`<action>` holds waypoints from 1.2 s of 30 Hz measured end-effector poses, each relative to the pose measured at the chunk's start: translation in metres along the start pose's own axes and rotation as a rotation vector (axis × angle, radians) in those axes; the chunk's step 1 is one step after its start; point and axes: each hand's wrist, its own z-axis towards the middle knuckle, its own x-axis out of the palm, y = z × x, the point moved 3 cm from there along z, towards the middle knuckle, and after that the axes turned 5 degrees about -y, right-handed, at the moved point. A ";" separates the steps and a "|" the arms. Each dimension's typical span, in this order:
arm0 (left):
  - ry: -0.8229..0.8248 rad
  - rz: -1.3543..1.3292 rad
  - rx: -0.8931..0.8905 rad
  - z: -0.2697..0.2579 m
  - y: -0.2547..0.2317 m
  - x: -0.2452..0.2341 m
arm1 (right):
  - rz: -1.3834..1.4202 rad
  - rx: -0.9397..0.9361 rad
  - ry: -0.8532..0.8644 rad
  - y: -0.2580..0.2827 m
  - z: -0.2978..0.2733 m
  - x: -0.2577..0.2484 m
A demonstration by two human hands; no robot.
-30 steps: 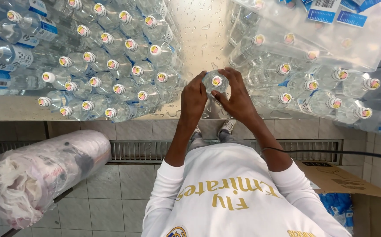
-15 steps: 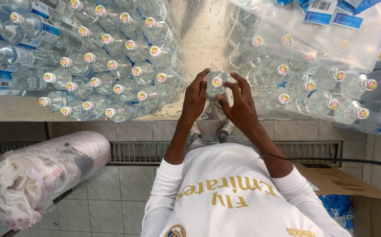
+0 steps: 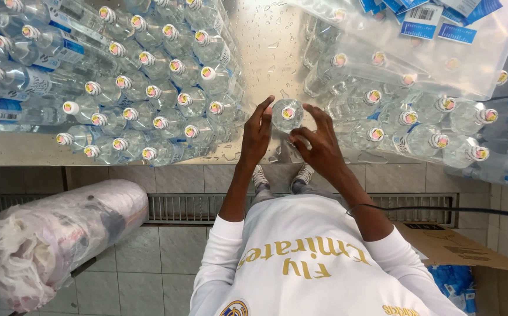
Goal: The person stands at a stainless steel table and applies blue labels to the necks of clear plastic water bottles. They pick up a bottle, wrap a label around it, and place it back on the table among other bottles.
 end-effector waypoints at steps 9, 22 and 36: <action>0.002 -0.011 -0.041 0.003 0.012 0.003 | -0.190 0.023 -0.078 -0.002 0.017 -0.017; 0.085 0.195 0.164 0.028 -0.021 -0.001 | -0.244 0.148 -0.077 0.002 0.020 0.003; 0.255 0.694 0.383 0.054 -0.015 0.005 | -0.036 0.314 0.174 -0.003 0.036 -0.006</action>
